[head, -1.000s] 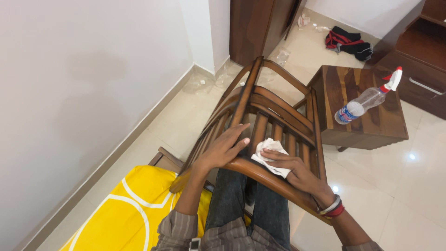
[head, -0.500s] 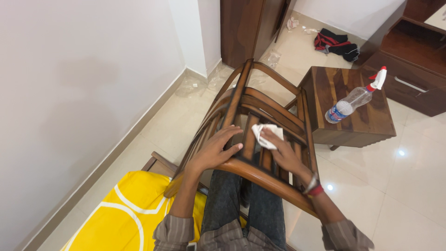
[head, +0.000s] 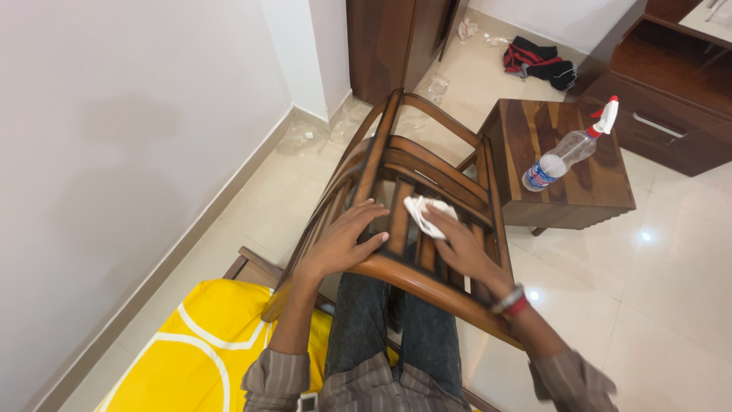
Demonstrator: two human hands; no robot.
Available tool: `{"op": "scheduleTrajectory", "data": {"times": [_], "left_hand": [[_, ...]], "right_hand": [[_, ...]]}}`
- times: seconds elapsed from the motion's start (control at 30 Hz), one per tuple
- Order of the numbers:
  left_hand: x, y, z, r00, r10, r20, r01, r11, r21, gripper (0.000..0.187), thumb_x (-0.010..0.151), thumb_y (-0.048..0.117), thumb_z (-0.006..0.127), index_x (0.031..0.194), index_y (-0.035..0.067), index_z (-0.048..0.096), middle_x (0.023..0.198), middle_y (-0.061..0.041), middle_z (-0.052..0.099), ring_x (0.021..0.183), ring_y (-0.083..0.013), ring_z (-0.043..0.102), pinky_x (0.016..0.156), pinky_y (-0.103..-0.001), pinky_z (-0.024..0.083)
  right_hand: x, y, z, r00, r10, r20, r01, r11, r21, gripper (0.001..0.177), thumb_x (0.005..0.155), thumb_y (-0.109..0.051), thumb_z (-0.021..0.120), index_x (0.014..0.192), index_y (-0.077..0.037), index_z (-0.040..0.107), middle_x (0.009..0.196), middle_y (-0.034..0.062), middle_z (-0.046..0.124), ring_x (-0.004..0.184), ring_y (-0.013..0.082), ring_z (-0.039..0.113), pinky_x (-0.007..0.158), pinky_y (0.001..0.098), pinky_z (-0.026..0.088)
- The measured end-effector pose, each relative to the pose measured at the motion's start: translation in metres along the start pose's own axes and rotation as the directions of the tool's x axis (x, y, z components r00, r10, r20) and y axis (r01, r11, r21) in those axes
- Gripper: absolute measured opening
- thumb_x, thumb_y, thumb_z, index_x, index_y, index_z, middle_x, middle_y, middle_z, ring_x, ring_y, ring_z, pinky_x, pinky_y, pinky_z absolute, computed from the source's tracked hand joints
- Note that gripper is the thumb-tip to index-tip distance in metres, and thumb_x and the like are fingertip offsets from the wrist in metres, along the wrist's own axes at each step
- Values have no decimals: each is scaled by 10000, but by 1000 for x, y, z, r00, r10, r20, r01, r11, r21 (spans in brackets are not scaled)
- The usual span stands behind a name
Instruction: The person wipes a wooden chair with a white cloth while seated. They spray the chair with a cleaning solution from a spray bottle and continue wiping the slats and frame. The chair remains on the floor throughout the task.
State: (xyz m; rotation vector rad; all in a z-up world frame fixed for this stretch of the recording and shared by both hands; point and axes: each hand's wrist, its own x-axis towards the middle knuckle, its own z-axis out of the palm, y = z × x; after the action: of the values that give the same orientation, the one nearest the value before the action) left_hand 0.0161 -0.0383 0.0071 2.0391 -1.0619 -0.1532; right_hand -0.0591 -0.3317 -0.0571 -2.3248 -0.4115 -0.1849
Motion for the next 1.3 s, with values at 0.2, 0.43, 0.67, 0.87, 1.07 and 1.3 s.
{"op": "scheduleTrajectory", "data": {"times": [0.2,0.43,0.67,0.87,1.07,1.3], "left_hand": [[3,29,5,997,-57,55,50,991,122,560,1015,427,572,1369,-8,562,1404,-224,575,1338,-392,503,1141,-472,389],[0,55,20,1000,27,9,-28,970,242,525,926,483,643,1152,13,707,1279,-167,665,1299,-368,553,1041,-462,455],[1,51,16,993,79,-83,-61,976,208,377,878,394,709,919,20,738,1042,-151,721,1069,-354,652,864,-457,531],[6,42,16,946,139,-294,-65,967,245,307,867,250,733,656,30,694,667,-116,665,636,-301,667,588,-429,527],[19,24,-1,892,199,-406,-61,943,327,289,870,195,705,631,33,688,632,-108,652,564,-279,647,541,-407,519],[35,4,-28,885,89,-457,56,954,294,292,865,187,699,629,16,700,622,-123,658,498,-293,615,501,-411,498]], "right_hand": [[33,22,19,983,21,-183,-56,980,-189,508,880,-32,541,1382,-75,601,1462,229,573,1310,399,567,1117,450,446],[14,41,0,819,507,-270,-391,837,384,357,1005,-121,480,1252,28,690,1090,206,763,965,277,704,834,390,531],[18,56,-4,880,422,-220,-437,899,-26,436,1030,-117,503,1450,-52,603,1092,270,713,959,363,648,856,468,501],[-5,6,-22,972,235,-24,-229,963,141,361,1006,-123,521,1323,-9,648,1128,206,700,1003,289,662,863,397,490],[-49,-83,-44,882,455,-122,-431,883,184,293,1004,-158,534,1204,-32,706,976,196,764,926,341,710,810,369,540],[-33,-123,-15,845,21,-535,-223,922,-316,300,891,-176,699,1157,-38,697,1113,175,722,1023,352,696,886,425,540]]}}
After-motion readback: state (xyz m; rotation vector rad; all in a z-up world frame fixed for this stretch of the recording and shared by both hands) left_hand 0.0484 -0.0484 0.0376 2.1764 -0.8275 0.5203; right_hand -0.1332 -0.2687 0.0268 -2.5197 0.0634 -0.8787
